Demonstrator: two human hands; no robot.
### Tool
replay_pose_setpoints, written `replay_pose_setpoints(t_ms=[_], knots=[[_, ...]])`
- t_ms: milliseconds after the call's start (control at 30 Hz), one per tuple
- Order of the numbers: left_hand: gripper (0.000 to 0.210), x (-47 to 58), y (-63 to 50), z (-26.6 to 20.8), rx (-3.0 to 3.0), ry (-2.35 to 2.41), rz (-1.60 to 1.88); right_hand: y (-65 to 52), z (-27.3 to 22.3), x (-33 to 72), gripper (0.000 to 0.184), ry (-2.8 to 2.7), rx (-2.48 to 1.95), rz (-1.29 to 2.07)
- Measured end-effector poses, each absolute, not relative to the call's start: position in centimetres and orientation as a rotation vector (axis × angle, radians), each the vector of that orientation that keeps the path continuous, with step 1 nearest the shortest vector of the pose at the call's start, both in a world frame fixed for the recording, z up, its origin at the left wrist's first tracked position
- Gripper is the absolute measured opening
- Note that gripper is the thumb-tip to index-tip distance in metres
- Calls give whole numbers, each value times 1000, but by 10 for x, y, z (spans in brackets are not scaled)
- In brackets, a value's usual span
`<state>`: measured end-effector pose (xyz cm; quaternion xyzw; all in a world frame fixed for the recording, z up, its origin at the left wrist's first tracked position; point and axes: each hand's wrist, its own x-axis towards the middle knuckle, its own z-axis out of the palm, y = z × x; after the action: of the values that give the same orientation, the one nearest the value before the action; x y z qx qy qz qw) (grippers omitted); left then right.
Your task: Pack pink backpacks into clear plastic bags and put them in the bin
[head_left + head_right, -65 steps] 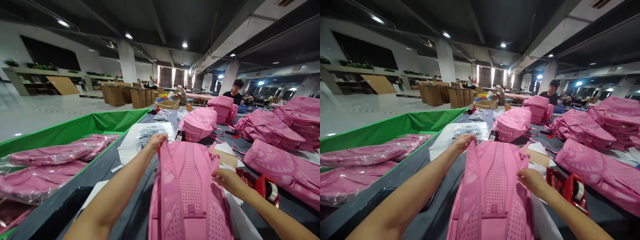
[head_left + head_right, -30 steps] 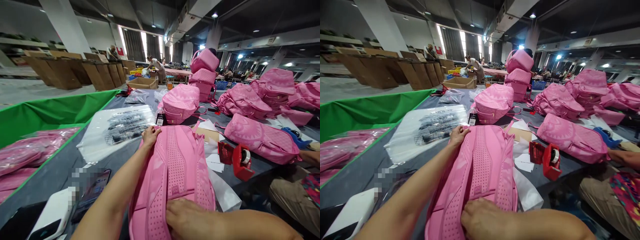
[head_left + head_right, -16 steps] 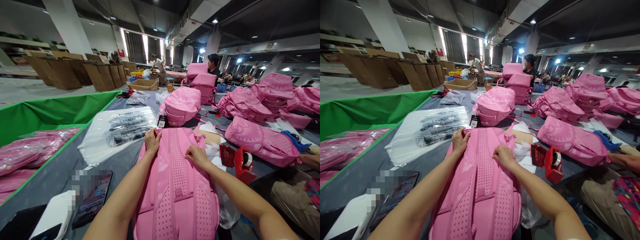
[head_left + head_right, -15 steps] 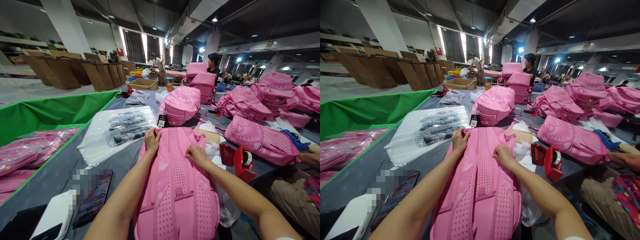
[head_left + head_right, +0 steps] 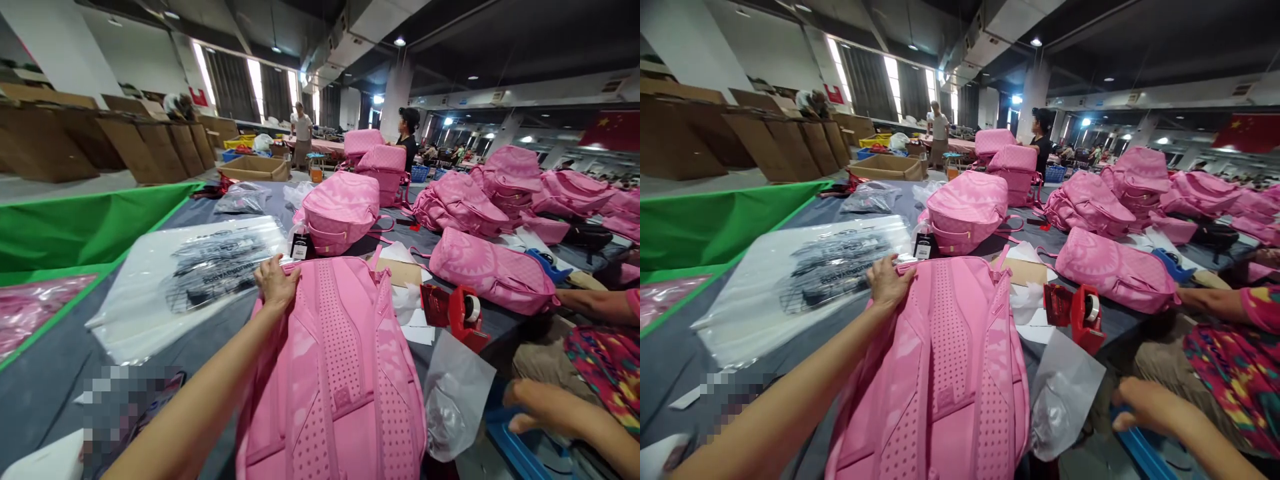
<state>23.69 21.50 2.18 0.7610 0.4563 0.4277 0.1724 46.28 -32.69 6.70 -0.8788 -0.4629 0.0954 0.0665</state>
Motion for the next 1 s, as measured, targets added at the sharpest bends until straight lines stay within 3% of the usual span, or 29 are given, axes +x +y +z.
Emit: replay_pose_setpoints(t_ms=[100,200,267,333,467,700,1000], knots=[[40,260,193,48,2390,927,1203,-286,84,473,38,-1316,-2535,99],[17,297,164,59,2505,446,924,-192,99,482,56,-1137,-2395,-165],[14,323,148,57,2514,316,788,-122,97,487,57,-1148,-2308,42],[18,341,138,49,2525,269,735,-59,86,492,45,-1080,-2313,225],[18,347,132,26,2512,242,694,17,70,499,40,-1019,-2281,237],[39,337,132,13,2377,341,782,13,101,460,32,-1265,-1879,-190],[32,339,121,16,2375,376,820,-30,99,373,12,-1466,-1626,-211]])
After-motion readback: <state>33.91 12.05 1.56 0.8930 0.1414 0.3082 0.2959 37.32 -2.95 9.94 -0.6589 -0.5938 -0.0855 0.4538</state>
